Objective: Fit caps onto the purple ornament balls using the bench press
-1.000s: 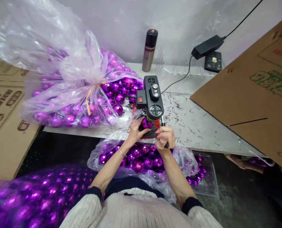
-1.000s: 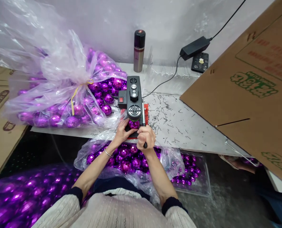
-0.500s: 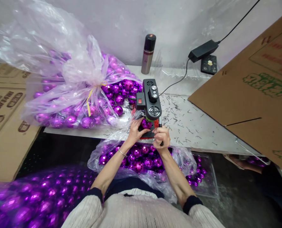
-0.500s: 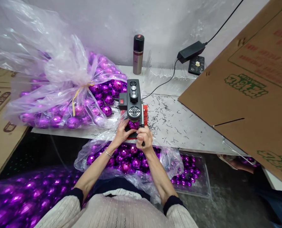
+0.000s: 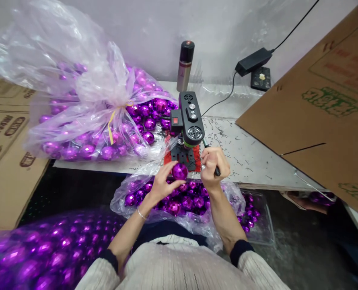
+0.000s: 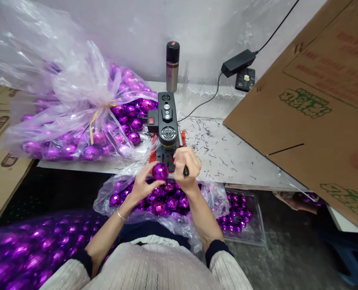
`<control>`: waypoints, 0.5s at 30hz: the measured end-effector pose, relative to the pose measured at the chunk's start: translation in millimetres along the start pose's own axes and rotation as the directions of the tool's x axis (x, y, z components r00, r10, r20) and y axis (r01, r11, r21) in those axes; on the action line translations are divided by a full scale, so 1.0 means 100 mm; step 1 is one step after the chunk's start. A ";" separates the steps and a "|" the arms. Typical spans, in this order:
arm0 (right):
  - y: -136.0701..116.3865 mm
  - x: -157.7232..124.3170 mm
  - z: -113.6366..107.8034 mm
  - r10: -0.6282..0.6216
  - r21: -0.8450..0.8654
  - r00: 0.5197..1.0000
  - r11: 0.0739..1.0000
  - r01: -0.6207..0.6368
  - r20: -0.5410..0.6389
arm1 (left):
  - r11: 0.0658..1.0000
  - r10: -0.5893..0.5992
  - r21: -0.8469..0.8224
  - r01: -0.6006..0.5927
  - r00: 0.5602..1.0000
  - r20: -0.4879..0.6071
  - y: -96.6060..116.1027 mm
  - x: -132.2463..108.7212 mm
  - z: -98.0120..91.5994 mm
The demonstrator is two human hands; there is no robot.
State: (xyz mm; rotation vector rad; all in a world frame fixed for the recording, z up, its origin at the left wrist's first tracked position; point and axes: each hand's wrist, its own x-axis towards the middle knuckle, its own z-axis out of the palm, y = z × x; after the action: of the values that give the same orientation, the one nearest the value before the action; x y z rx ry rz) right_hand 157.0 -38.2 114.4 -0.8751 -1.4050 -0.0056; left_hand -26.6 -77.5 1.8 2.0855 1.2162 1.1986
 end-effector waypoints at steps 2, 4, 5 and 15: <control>0.01 -0.01 0.00 -0.003 0.015 1.000 1.000 0.003 0.004 | 0.990 0.132 0.032 -0.138 0.979 0.155 0.16 -0.21 0.00; 0.02 -0.01 -0.01 -0.014 0.038 1.000 0.999 0.013 0.022 | 0.967 0.223 0.059 -0.247 0.937 0.271 0.28 -0.36 0.08; 0.03 -0.01 -0.03 -0.025 0.047 0.999 0.999 0.023 0.043 | 0.957 0.246 0.074 -0.280 0.920 0.304 0.33 -0.41 0.14; 0.34 -0.55 -1.40 0.401 -0.489 0.916 0.794 -0.362 -0.027 | 0.925 0.023 0.353 0.138 0.910 -0.414 0.13 -0.58 -1.03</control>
State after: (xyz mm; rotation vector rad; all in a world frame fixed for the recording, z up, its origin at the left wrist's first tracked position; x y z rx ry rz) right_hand 279.2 -115.6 61.7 -1.5921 -1.2924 -0.0173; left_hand -121.3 -138.7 39.1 2.0917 1.8153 1.5307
